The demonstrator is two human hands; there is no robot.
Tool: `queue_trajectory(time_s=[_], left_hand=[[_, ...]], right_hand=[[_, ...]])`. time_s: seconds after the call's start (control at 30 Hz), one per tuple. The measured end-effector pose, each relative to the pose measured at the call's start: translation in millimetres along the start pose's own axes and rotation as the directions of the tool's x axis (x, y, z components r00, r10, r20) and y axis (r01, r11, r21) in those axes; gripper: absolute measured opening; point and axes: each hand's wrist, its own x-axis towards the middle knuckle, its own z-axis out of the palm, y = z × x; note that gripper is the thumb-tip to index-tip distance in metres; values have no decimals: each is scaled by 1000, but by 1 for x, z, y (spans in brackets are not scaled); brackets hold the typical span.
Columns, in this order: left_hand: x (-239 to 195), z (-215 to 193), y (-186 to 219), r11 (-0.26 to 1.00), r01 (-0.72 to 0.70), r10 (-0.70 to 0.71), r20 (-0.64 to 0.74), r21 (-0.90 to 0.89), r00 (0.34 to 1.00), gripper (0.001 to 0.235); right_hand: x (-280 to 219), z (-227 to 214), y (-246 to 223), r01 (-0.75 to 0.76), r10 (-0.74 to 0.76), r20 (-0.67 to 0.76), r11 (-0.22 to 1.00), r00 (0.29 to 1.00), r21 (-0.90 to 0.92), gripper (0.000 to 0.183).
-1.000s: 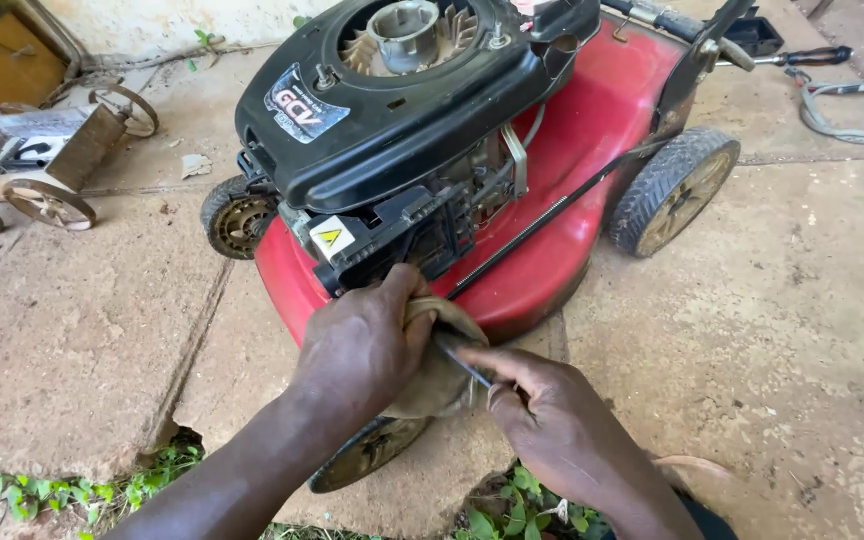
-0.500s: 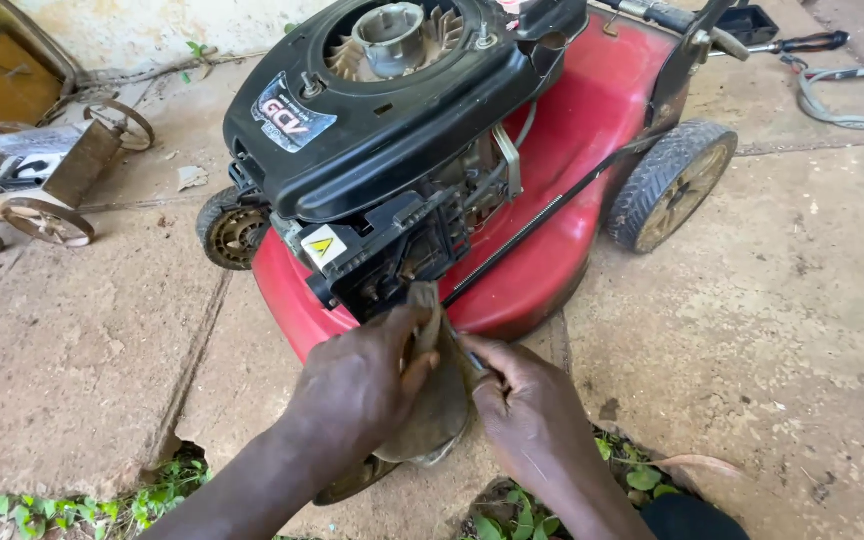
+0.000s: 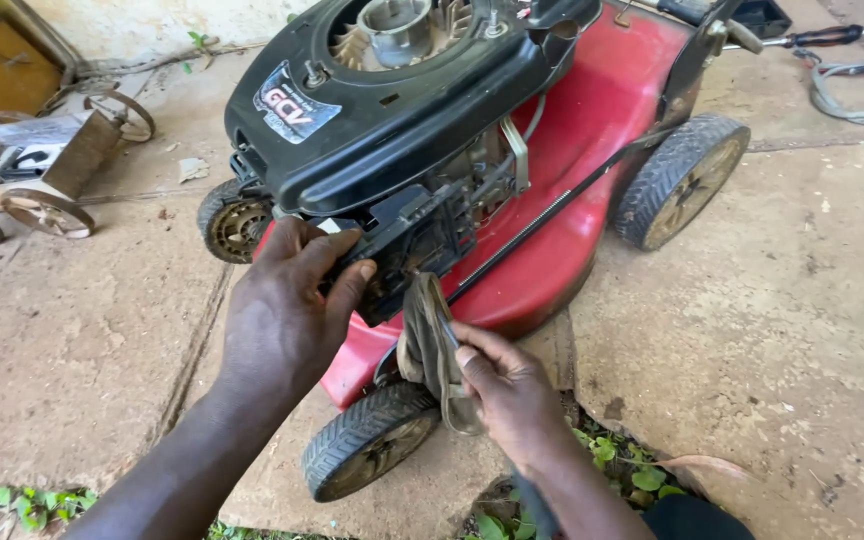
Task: Cleaning and maintaining the engine and air filter area of a lawnmower using a screwdriver and a cloth.
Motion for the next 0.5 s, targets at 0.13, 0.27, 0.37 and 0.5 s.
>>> queue_trajectory(time_s=[0.13, 0.27, 0.37, 0.5], left_hand=[[-3, -4, -1, 1000, 6, -6, 12, -27, 1000, 34], [2, -1, -5, 1000, -10, 10, 14, 9, 1000, 32], [5, -2, -5, 999, -49, 49, -4, 4, 999, 32], [3, -2, -5, 998, -61, 60, 12, 6, 998, 31]], right_hand=[[4, -8, -20, -231, 225, 56, 921, 973, 313, 50], [-19, -1, -43, -182, 185, -13, 950, 983, -255, 52], [-26, 20, -33, 73, -147, -102, 852, 984, -518, 50], [-33, 9, -60, -85, 110, 12, 828, 994, -554, 56]])
